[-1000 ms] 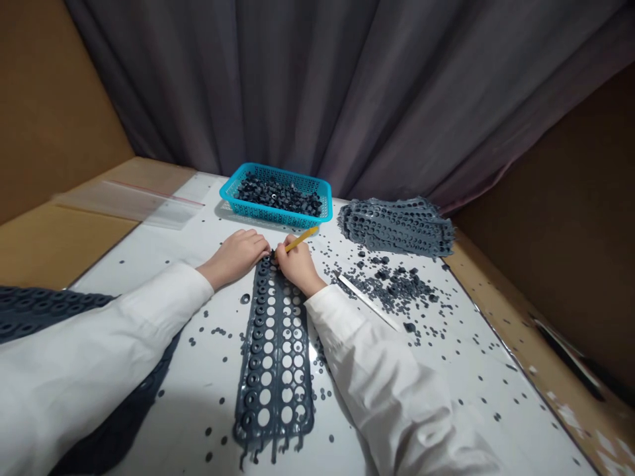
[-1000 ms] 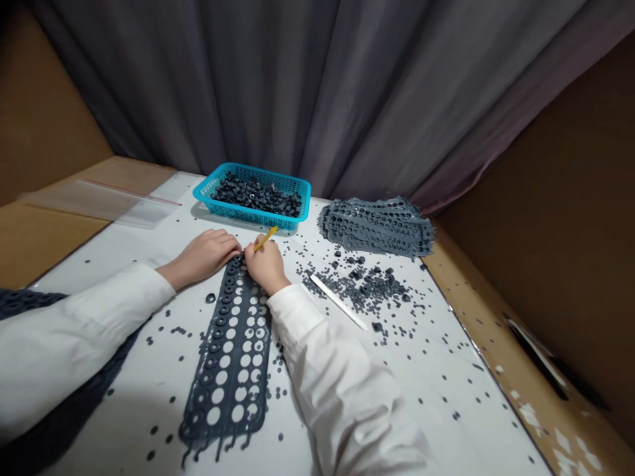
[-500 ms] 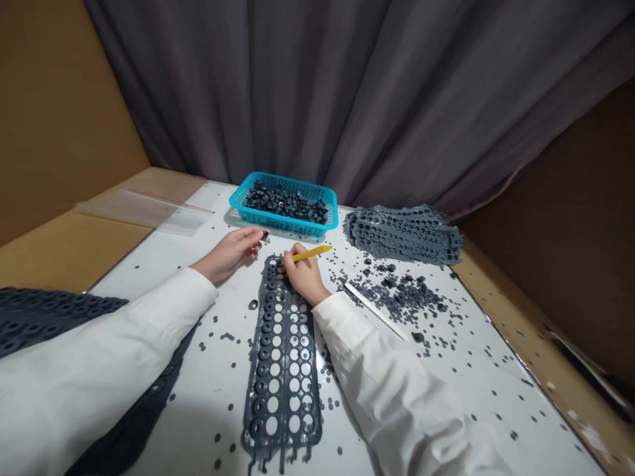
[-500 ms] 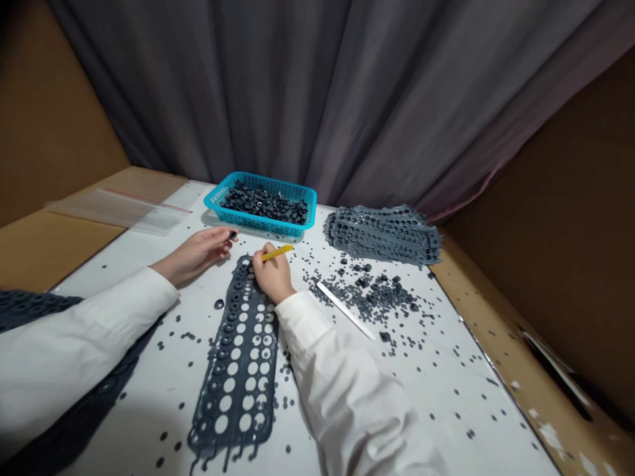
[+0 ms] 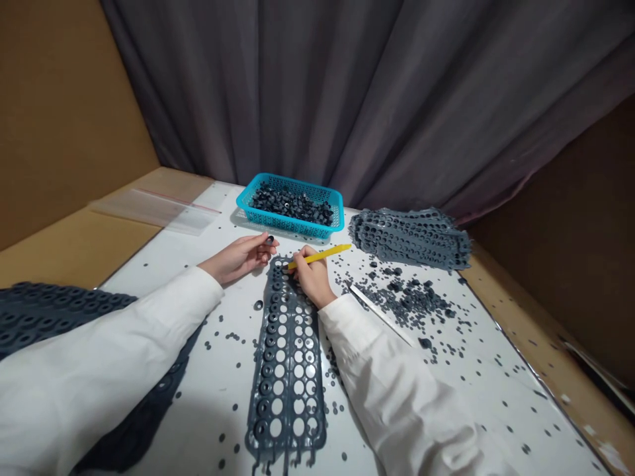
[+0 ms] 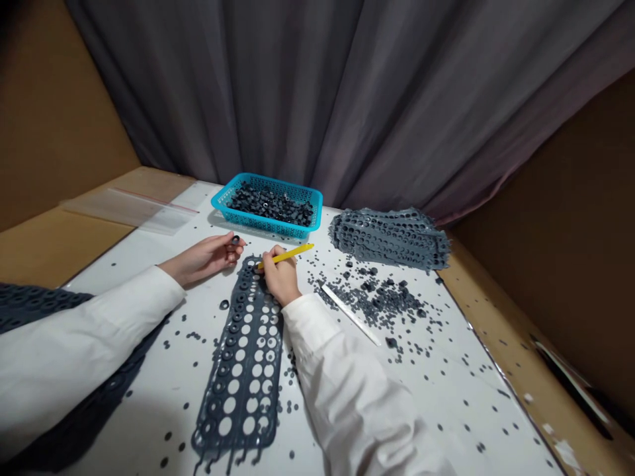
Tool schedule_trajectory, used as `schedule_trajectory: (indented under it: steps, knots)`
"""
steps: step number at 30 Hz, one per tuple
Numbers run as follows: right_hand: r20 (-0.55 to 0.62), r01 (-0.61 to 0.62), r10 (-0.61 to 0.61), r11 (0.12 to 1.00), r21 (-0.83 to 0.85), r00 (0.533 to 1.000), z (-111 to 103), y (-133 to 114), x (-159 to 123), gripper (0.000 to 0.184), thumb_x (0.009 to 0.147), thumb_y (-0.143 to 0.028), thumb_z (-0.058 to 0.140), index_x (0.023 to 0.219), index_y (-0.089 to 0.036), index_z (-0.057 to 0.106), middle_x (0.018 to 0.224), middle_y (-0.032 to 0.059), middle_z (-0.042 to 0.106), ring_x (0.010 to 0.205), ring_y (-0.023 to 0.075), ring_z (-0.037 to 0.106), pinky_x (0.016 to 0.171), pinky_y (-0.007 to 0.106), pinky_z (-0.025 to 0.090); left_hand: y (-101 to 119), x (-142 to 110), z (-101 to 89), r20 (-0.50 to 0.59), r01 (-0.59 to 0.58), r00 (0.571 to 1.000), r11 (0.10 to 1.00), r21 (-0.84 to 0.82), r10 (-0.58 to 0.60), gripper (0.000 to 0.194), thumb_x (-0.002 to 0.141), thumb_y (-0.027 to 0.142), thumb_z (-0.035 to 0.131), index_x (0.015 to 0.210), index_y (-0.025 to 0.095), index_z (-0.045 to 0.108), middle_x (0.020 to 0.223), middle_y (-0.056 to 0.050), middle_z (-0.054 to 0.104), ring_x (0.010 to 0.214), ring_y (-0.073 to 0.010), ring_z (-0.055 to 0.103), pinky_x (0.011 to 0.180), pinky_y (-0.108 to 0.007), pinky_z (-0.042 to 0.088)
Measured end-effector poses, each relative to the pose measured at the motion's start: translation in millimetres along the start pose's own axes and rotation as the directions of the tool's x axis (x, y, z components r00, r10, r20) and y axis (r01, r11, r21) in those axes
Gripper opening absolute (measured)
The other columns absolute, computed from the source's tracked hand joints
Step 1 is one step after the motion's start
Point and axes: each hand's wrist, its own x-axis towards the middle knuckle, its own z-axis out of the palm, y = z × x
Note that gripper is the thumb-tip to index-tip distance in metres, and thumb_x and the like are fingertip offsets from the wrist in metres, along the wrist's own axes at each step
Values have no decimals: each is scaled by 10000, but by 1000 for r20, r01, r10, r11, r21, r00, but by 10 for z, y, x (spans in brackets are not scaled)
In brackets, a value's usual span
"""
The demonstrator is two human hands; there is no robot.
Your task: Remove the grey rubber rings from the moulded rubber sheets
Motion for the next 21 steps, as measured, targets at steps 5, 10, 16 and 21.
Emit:
schedule_trajectory:
  steps: [5,10,16,21]
  knots:
    - [-11,19,-19,999,-30,1000,0,-19,4,248,780,-252,448,555,-212,350,455,-62,444,445,111,484,491,215,377,7,29,-36,-86,48,995,999,-12,-48,202,825,246,469,755,122,612,680,-55,604,534,-109,518,508,-246,450]
    - [-10,40,-41,996,-77,999,-6,-26,4,250,796,-273,436,568,-214,352,461,-59,437,477,119,491,512,217,377,7,47,-68,-107,-9,994,1000,-28,6,211,689,73,412,802,121,584,754,-63,604,684,-137,582,630,-279,494]
    - [-6,89,-93,968,-233,996,-1,-50,11,226,786,-233,423,571,-213,354,468,-51,416,495,124,451,538,230,345,-55,61,-52,-74,-19,997,998,58,23,86,763,167,499,808,122,557,545,18,481,452,-79,427,427,-196,350]
    - [6,88,-90,955,-282,996,-3,-68,5,205,774,-222,423,582,-213,352,498,-45,428,529,130,457,549,234,329,-96,73,-78,-64,-60,995,986,156,71,265,742,172,572,1001,171,518,721,7,543,469,-53,405,420,-175,274]
